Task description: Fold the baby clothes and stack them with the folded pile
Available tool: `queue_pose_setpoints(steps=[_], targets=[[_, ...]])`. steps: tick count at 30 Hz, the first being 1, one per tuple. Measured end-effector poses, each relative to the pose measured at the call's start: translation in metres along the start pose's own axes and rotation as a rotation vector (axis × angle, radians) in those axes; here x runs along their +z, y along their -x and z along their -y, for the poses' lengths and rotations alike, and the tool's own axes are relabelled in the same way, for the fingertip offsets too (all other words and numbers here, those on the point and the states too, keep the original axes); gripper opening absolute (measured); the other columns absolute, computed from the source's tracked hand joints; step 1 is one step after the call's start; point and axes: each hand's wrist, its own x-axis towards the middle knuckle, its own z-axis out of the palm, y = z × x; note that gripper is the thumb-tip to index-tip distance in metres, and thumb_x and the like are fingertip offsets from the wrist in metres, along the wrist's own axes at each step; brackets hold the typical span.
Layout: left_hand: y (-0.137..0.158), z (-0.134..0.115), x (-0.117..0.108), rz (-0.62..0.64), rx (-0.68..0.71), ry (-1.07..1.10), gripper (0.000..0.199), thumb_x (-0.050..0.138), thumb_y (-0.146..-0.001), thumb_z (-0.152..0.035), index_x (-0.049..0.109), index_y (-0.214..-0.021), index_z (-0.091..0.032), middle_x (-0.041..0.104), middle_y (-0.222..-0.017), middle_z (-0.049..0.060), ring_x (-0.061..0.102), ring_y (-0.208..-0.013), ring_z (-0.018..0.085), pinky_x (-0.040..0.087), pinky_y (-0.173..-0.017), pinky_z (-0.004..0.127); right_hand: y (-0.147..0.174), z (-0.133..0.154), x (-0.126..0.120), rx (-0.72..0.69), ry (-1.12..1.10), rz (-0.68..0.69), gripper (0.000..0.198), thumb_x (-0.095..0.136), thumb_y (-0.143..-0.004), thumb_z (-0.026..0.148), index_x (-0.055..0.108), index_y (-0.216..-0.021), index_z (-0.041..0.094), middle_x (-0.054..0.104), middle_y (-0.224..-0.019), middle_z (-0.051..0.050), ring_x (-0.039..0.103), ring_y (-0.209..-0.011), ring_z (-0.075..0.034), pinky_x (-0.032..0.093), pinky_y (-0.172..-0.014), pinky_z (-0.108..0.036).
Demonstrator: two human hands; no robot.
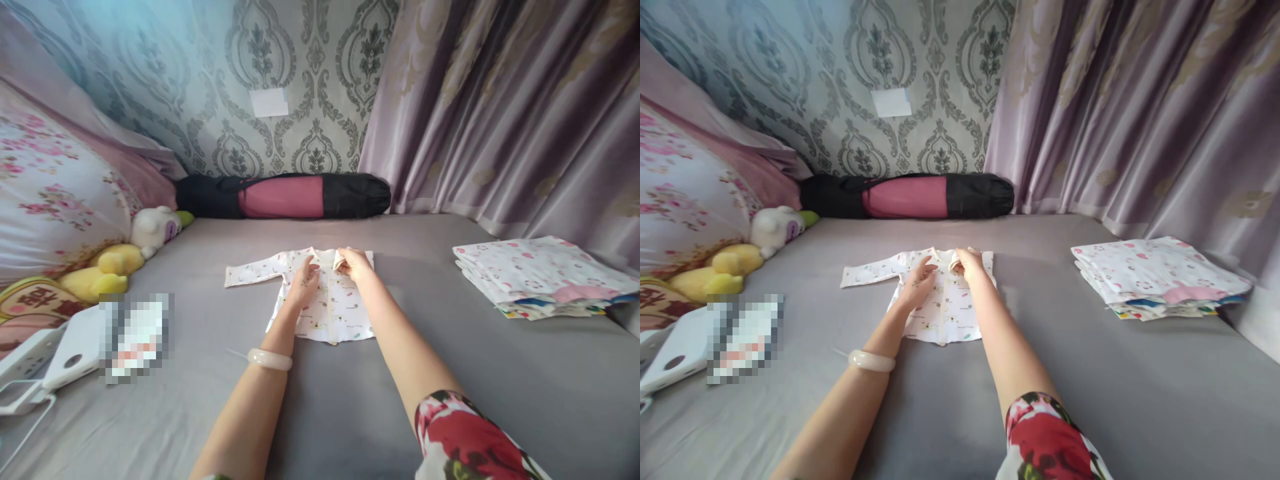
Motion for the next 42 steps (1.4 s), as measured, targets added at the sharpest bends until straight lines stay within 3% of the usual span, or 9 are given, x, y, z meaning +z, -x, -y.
queue_pose_setpoints(steps=[8,13,17,21,24,28,32,37,42], targets=[[-0.003,0.002,0.0,0.049,0.139,-0.082,0.068,0.045,-0.081,-0.012,0.034,-0.148,-0.016,0.069,-0.114,0.009,0.064,-0.096,0.018,0.048,-0.094,0.036,-0.002,-0.022,0.02,-0.125,0.392,-0.022,0.018,0.061,-0.081,0.017,0.058,-0.063,0.019,0.054,-0.047,0.003,0.055,-0.048,-0.011,0.046,-0.049,-0.019],[-0.003,0.002,0.0,0.065,0.126,-0.138,0.077,0.044,-0.073,-0.007,0.036,-0.149,-0.019,0.07,-0.109,0.006,0.063,-0.084,0.018,0.051,-0.087,0.035,0.006,-0.029,0.02,-0.25,0.651,0.038,0.02,0.06,-0.082,0.02,0.063,-0.062,0.021,0.066,-0.068,-0.002,0.066,-0.079,-0.019,0.05,-0.074,-0.026],[-0.003,-0.001,0.0,0.041,0.161,-0.231,0.074,0.042,-0.066,-0.003,0.051,-0.137,-0.022,0.068,-0.118,0.005,0.059,-0.108,0.021,0.043,-0.102,0.038,0.017,-0.029,0.016,-0.361,0.803,0.098,0.019,0.055,-0.083,0.014,0.07,-0.075,0.022,0.072,-0.091,-0.004,0.063,-0.101,-0.023,0.045,-0.091,-0.029],[-0.002,-0.003,0.0,0.04,0.136,-0.316,0.07,0.042,-0.068,-0.005,0.054,-0.136,-0.018,0.067,-0.116,0.007,0.058,-0.109,0.022,0.042,-0.103,0.037,0.022,-0.026,0.004,-0.51,1.039,0.155,0.032,0.044,-0.091,0.014,0.072,-0.103,0.022,0.072,-0.106,-0.005,0.063,-0.105,-0.022,0.045,-0.092,-0.028],[-0.001,-0.002,0.001,0.053,0.127,-0.39,0.063,0.043,-0.072,-0.01,0.057,-0.133,-0.017,0.067,-0.113,0.007,0.056,-0.111,0.024,0.042,-0.104,0.04,0.024,-0.026,-0.011,-0.658,1.207,0.056,0.039,0.038,-0.092,0.01,0.067,-0.118,0.017,0.066,-0.12,-0.01,0.058,-0.115,-0.023,0.04,-0.1,-0.03],[0.0,0.001,0.003,0.035,0.148,-0.431,0.057,0.046,-0.074,-0.014,0.062,-0.128,-0.016,0.059,-0.13,0.009,0.048,-0.124,0.028,0.037,-0.109,0.04,0.027,-0.033,-0.023,-0.759,1.435,0.122,0.039,0.036,-0.095,0.013,0.061,-0.125,0.013,0.054,-0.138,-0.015,0.042,-0.134,-0.027,0.029,-0.112,-0.04],[0.002,0.0,0.003,-0.002,0.153,-0.448,0.056,0.05,-0.074,-0.016,0.061,-0.129,-0.017,0.057,-0.133,0.01,0.048,-0.125,0.029,0.036,-0.111,0.043,0.029,-0.044,-0.022,-0.754,1.52,0.149,0.048,0.029,-0.101,0.028,0.045,-0.142,0.009,0.033,-0.155,-0.016,0.019,-0.146,-0.031,0.011,-0.118,-0.053],[0.005,-0.006,0.001,-0.022,0.147,-0.527,0.049,0.051,-0.078,-0.016,0.061,-0.126,-0.012,0.06,-0.129,0.013,0.051,-0.121,0.029,0.037,-0.109,0.039,0.027,-0.056,-0.019,-0.703,1.55,0.175,0.061,0.021,-0.102,0.041,0.03,-0.151,0.005,0.023,-0.159,-0.017,0.015,-0.148,-0.03,0.009,-0.118,-0.053],[0.008,-0.006,0.003,-0.03,0.146,-0.637,0.047,0.05,-0.077,-0.01,0.062,-0.122,-0.016,0.062,-0.126,0.01,0.054,-0.116,0.027,0.038,-0.106,0.041,0.022,-0.059,-0.028,-0.672,1.599,0.167,0.067,0.015,-0.102,0.046,0.023,-0.154,0.005,0.017,-0.161,-0.014,0.011,-0.149,-0.026,0.007,-0.12,-0.047]])
